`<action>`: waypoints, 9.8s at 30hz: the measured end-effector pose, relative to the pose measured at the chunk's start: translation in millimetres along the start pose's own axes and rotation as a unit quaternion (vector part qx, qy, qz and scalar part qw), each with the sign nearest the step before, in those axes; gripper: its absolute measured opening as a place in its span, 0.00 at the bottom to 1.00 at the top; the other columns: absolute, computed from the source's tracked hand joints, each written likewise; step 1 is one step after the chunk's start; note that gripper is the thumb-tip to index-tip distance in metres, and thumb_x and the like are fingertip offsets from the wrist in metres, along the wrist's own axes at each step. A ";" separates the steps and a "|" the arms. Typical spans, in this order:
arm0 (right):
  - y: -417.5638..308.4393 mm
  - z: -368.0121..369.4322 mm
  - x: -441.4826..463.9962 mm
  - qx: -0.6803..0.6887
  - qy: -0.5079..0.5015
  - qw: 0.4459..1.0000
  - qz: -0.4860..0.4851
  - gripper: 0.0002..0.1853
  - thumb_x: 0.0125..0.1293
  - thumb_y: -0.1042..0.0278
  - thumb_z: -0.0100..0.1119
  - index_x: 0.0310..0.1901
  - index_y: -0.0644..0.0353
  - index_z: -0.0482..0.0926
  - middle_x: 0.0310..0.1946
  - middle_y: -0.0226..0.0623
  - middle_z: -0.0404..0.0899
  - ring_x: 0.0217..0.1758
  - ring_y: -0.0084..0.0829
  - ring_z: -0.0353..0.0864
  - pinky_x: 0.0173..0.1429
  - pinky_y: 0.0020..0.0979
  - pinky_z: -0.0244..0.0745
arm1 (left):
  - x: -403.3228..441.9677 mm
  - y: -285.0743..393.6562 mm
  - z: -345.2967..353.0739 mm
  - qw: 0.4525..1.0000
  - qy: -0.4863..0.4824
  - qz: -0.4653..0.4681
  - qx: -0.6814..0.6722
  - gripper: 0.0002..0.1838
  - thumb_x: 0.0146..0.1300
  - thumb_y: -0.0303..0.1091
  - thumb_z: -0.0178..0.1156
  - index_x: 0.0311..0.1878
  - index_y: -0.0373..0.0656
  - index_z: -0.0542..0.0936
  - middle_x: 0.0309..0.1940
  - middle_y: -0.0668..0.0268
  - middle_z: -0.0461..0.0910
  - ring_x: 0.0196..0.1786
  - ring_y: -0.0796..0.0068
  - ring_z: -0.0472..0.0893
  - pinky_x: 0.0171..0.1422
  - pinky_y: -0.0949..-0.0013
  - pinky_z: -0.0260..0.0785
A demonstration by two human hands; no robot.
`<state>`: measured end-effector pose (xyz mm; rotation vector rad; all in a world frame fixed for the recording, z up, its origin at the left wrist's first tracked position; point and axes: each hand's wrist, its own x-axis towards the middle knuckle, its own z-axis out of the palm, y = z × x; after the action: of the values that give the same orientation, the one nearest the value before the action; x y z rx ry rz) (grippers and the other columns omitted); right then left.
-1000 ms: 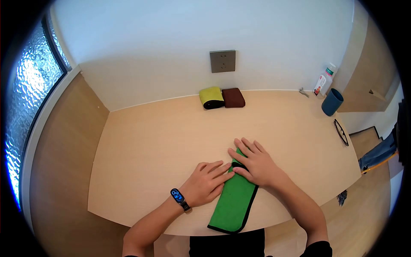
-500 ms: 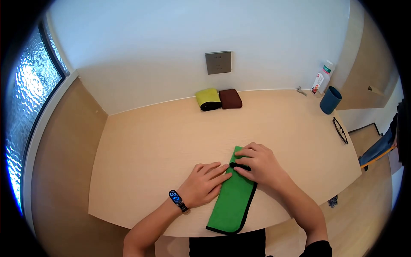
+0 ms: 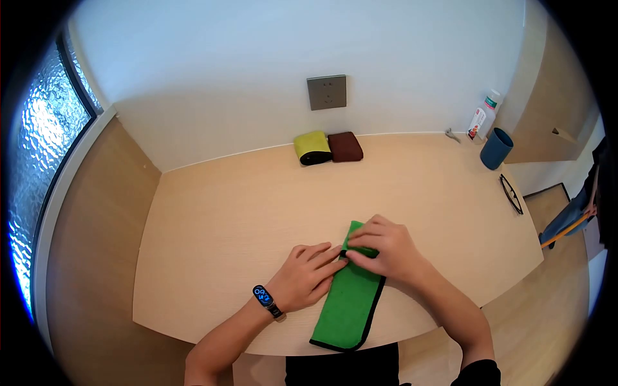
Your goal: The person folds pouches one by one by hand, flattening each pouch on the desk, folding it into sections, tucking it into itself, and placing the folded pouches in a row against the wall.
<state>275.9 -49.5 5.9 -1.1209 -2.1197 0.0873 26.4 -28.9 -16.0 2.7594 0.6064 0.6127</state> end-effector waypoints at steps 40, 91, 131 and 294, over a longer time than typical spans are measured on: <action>28.9 -28.0 -0.3 -0.026 -0.127 0.961 0.246 0.12 0.57 0.60 0.74 0.37 0.57 0.87 0.32 0.39 0.85 0.35 0.37 0.85 0.42 0.37 0.80 | -0.7 4.2 2.7 0.998 0.001 0.055 -0.034 0.23 0.60 0.25 0.61 0.60 0.48 0.84 0.71 0.60 0.75 0.71 0.55 0.74 0.73 0.44 0.64; 22.7 10.2 -3.5 -0.105 -0.121 0.987 0.006 0.29 0.66 0.51 0.68 0.67 0.51 0.79 0.72 0.42 0.73 0.77 0.46 0.68 0.78 0.53 0.63 | 0.5 3.2 3.2 1.000 -0.008 -0.029 -0.001 0.24 0.67 0.36 0.62 0.67 0.46 0.79 0.76 0.54 0.68 0.74 0.46 0.68 0.78 0.42 0.59; -50.4 -7.8 -66.9 -0.011 -0.132 0.977 -0.164 0.12 0.63 0.58 0.74 0.46 0.49 0.87 0.47 0.25 0.85 0.47 0.30 0.83 0.41 0.30 0.81 | 3.9 14.1 -6.6 0.990 0.059 0.042 -0.123 0.07 0.60 0.29 0.69 0.42 0.45 0.88 0.35 0.65 0.82 0.44 0.61 0.80 0.54 0.60 0.73; 1.5 -19.6 -7.6 0.082 -0.077 0.979 0.170 0.06 0.60 0.67 0.71 0.35 0.59 0.86 0.30 0.39 0.85 0.33 0.41 0.85 0.39 0.38 0.81 | 1.4 11.0 2.6 0.998 0.043 0.031 -0.027 0.22 0.60 0.35 0.70 0.59 0.46 0.84 0.69 0.53 0.76 0.68 0.51 0.74 0.71 0.51 0.70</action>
<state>292.0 -59.3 15.4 -1.4015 -1.9888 0.5147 32.5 -38.3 -14.2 2.7212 0.5154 0.7543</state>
